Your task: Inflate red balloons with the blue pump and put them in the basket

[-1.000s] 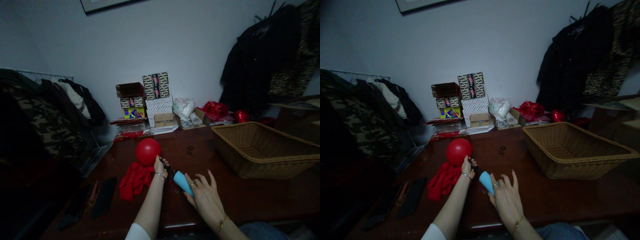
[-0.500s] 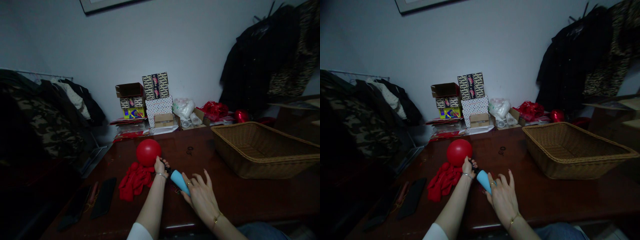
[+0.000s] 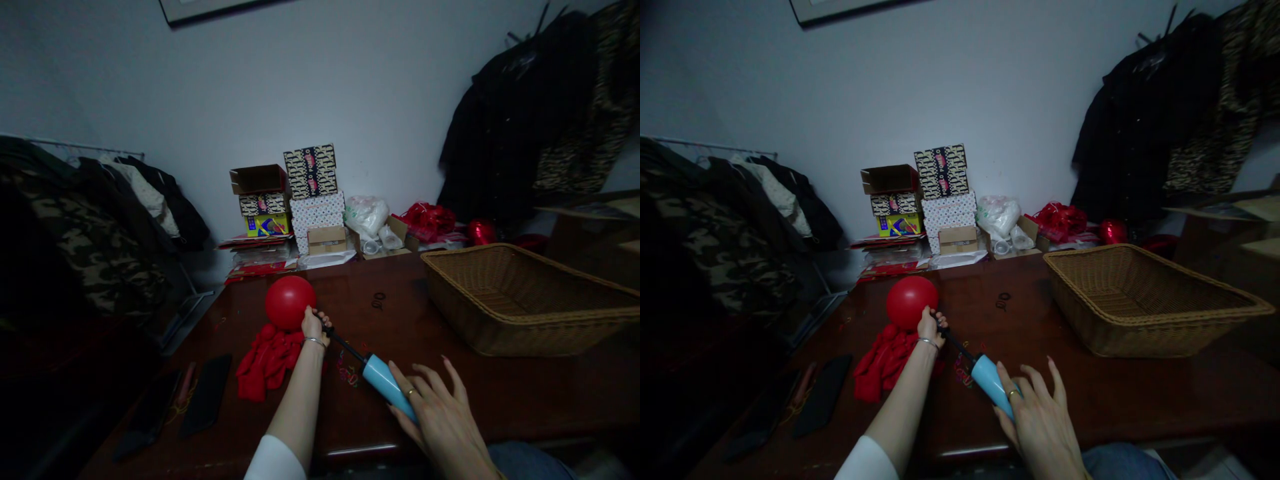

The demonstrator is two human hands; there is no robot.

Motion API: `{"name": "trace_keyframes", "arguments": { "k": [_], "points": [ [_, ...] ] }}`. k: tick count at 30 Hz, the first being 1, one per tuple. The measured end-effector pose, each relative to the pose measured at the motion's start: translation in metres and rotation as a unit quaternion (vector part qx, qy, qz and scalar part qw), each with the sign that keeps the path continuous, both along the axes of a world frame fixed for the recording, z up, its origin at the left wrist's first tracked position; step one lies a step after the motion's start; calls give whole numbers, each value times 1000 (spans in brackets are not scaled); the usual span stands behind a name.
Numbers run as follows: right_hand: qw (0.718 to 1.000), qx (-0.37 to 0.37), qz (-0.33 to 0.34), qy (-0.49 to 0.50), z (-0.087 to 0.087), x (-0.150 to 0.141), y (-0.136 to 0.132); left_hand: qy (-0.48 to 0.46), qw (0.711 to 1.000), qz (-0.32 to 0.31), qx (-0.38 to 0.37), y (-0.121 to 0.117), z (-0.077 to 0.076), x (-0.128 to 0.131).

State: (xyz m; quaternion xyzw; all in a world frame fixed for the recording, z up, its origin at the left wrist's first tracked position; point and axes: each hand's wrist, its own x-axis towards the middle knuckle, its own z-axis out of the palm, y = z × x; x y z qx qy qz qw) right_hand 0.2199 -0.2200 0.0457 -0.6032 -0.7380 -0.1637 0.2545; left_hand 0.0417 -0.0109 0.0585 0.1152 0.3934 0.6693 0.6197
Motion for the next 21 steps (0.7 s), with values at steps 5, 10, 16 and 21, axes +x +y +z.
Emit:
{"name": "trace_keyframes", "arguments": {
  "k": [5,10,16,21],
  "points": [
    [1000,-12,-8,-6,7,-4,4,1,1000,3,3,-2,2,1],
    [999,-32,-13,-17,19,-19,15,13,1000,3,0,-7,1,5],
    [998,-48,-25,-21,29,-38,36,25,1000,-8,-3,-16,3,15],
    [998,-51,-24,-8,29,-45,48,40,999,-22,-7,-15,1,17]
  ]
}}
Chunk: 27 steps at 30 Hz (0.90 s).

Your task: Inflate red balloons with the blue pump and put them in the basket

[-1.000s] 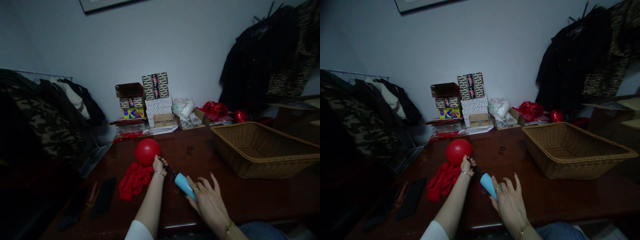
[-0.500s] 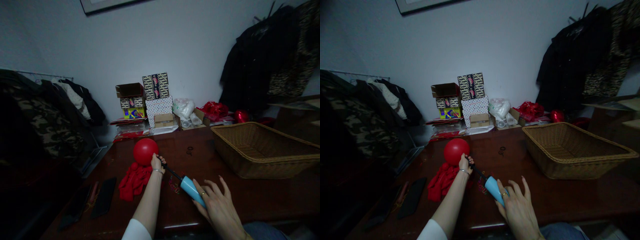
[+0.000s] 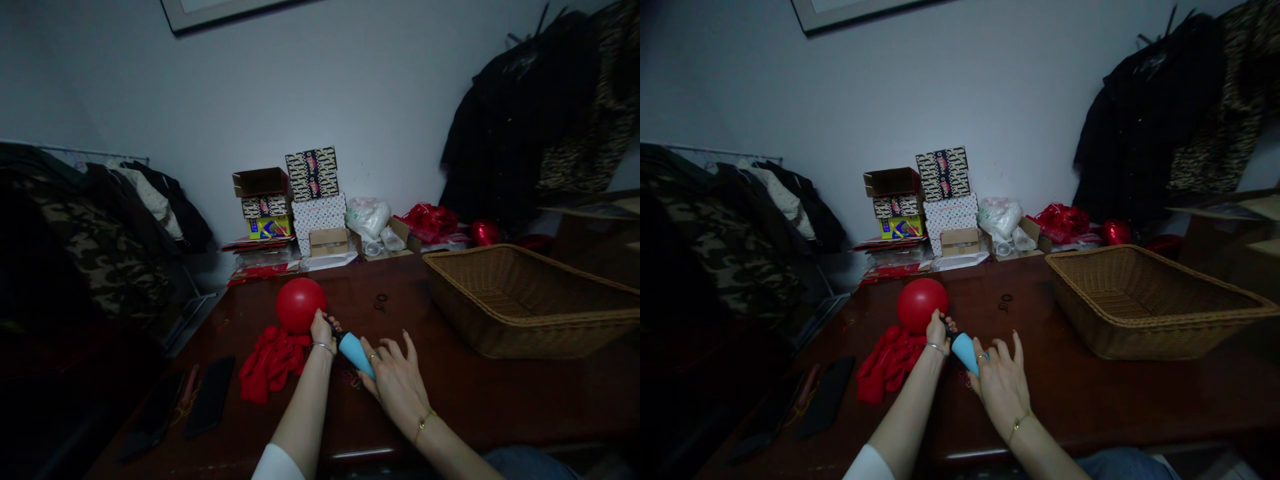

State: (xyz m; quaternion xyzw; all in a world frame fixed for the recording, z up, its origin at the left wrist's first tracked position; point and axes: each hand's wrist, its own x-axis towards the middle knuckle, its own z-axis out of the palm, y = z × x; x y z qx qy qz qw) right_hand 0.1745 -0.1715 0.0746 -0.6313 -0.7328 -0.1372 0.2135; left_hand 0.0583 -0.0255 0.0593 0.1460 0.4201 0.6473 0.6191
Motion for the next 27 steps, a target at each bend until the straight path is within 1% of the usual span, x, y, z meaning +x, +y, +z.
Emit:
{"name": "trace_keyframes", "arguments": {
  "k": [4,9,14,20,23,27],
  "points": [
    [1000,1,0,9,-2,-1,1,3,1000,-5,-2,3,0,-2],
    [1000,2,1,24,-4,3,-9,11,1000,0,-1,6,4,-2],
    [999,22,14,28,-13,18,-24,16,1000,0,17,10,6,-6],
    [996,81,31,26,-27,40,-41,13,1000,2,22,15,7,-12],
    [995,92,30,28,-29,45,-45,8,1000,3,21,15,9,-11],
    [996,83,27,31,-28,45,-45,2,1000,5,16,12,13,-8]
  ]
}}
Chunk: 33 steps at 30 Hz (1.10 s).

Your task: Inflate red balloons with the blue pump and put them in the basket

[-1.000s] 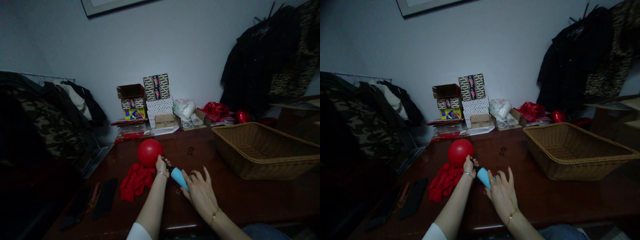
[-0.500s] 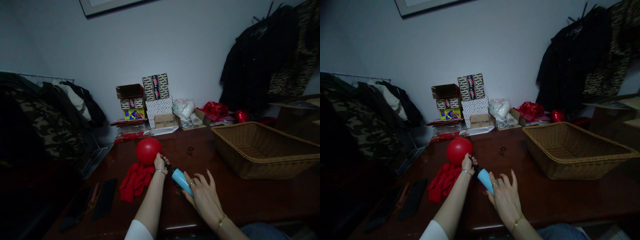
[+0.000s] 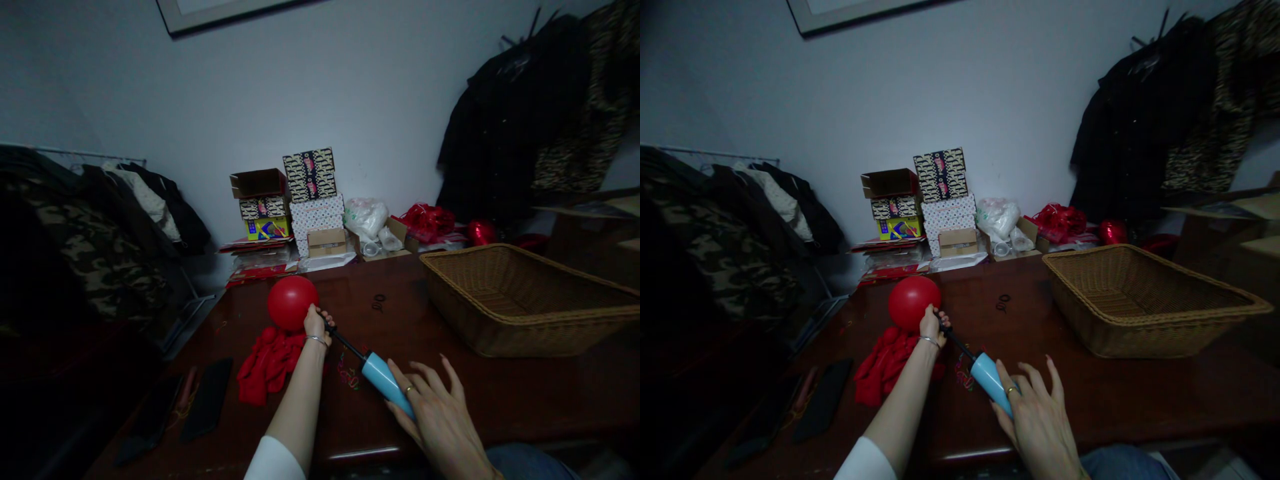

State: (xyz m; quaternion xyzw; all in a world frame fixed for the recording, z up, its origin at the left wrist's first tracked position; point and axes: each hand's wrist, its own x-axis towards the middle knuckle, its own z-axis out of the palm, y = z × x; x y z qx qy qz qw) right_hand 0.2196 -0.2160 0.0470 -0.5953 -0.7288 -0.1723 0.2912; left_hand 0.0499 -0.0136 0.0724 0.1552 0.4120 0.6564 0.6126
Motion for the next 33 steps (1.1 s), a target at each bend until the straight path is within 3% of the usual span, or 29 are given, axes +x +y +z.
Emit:
{"name": "trace_keyframes", "arguments": {
  "k": [19,26,33],
  "points": [
    [996,-82,-32,-6,28,-45,44,11,999,-31,13,-17,-7,10],
    [997,-76,-21,2,22,-46,40,10,1000,-11,-5,-14,-9,5],
    [998,-54,-6,-9,15,-28,19,17,1000,14,6,-5,-9,-3]
  ]
}}
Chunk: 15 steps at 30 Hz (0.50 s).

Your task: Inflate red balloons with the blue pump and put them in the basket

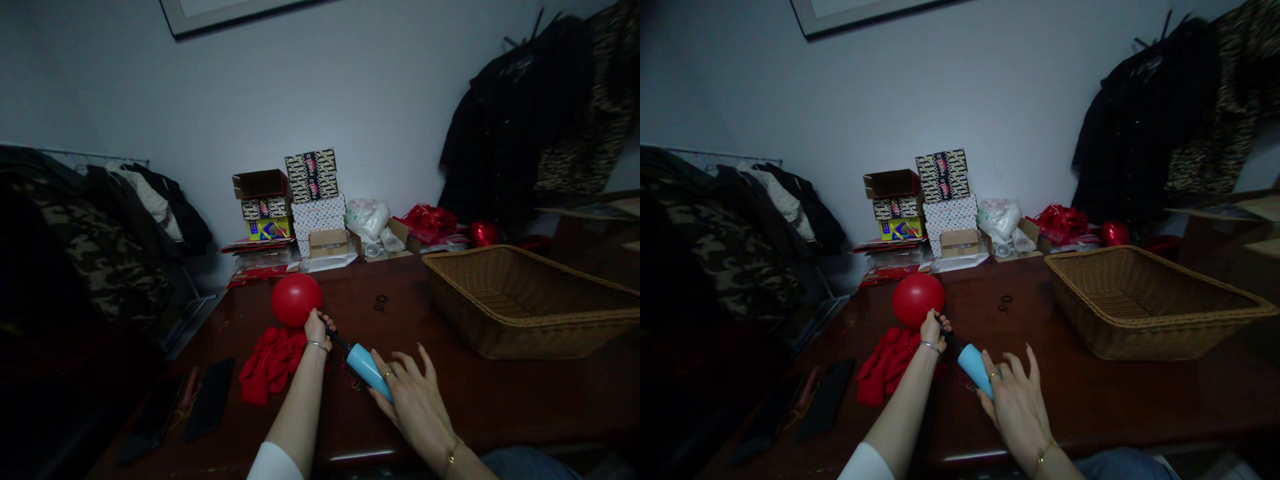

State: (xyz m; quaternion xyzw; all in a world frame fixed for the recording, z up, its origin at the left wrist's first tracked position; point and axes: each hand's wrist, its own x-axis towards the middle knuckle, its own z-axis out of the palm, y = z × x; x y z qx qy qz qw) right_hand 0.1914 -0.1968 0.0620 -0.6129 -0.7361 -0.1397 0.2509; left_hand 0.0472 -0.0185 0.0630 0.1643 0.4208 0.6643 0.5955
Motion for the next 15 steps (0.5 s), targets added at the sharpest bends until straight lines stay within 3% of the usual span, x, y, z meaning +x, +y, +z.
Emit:
{"name": "trace_keyframes", "arguments": {
  "k": [8,15],
  "points": [
    [999,31,5,8,-13,23,-19,-12,1000,-5,9,4,1,-8],
    [1000,21,-4,2,-8,19,-17,-2,1000,-2,28,4,3,-4]
  ]
}}
